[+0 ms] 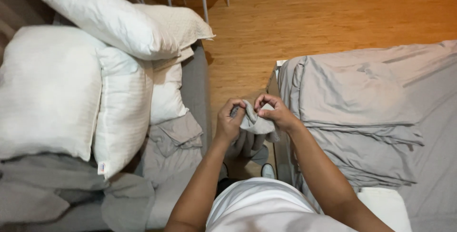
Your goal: The person picks up a gray towel from a sofa, shakes it out, and folds it into a neat rectangle. They place the folded towel on a bed next to other linens, then return to the sofa to pick up and fold a second gray towel.
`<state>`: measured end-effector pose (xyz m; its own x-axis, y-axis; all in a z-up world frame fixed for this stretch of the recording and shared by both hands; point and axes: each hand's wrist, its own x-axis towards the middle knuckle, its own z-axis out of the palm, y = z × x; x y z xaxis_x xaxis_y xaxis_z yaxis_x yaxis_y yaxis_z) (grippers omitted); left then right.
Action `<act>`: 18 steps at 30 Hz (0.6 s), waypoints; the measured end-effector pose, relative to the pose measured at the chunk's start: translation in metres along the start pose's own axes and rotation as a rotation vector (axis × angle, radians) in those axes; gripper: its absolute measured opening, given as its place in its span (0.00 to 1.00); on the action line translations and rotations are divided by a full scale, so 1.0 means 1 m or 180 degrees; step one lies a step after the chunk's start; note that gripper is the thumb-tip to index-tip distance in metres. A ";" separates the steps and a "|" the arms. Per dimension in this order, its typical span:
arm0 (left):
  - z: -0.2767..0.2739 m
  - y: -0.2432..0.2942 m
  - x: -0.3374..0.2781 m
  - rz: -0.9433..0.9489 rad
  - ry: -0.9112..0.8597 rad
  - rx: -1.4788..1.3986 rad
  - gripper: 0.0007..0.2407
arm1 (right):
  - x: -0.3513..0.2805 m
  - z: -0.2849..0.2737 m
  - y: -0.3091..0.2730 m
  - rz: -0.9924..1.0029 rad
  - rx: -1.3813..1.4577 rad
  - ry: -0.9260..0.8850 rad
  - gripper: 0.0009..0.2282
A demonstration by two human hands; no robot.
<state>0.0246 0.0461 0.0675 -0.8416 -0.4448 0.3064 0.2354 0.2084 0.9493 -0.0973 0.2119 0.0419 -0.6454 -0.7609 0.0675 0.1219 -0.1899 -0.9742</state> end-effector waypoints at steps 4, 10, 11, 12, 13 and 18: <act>0.017 0.024 -0.021 -0.0249 0.0339 0.0050 0.04 | -0.016 -0.017 -0.007 -0.0062 0.0180 -0.0382 0.31; 0.043 0.042 -0.046 -0.0339 0.0571 -0.0354 0.12 | -0.046 -0.001 -0.099 -0.0445 -0.1418 -0.1187 0.51; 0.046 0.043 -0.048 -0.0367 0.0569 -0.0513 0.14 | -0.048 0.000 -0.107 -0.0697 -0.1781 -0.1216 0.39; 0.049 0.044 -0.047 -0.0375 0.0550 -0.0666 0.16 | -0.048 0.002 -0.115 -0.0976 -0.2144 -0.1224 0.27; 0.053 0.043 -0.053 -0.0370 0.0581 -0.0659 0.16 | -0.049 -0.007 -0.101 -0.0983 -0.2138 -0.1256 0.27; 0.058 0.063 -0.064 0.0198 0.0106 -0.0048 0.27 | -0.033 -0.050 -0.025 0.0250 -0.0021 -0.1032 0.13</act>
<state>0.0654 0.1386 0.1038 -0.8084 -0.4602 0.3669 0.2944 0.2236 0.9292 -0.1168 0.2729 0.0536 -0.3605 -0.9311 0.0562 0.1561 -0.1197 -0.9805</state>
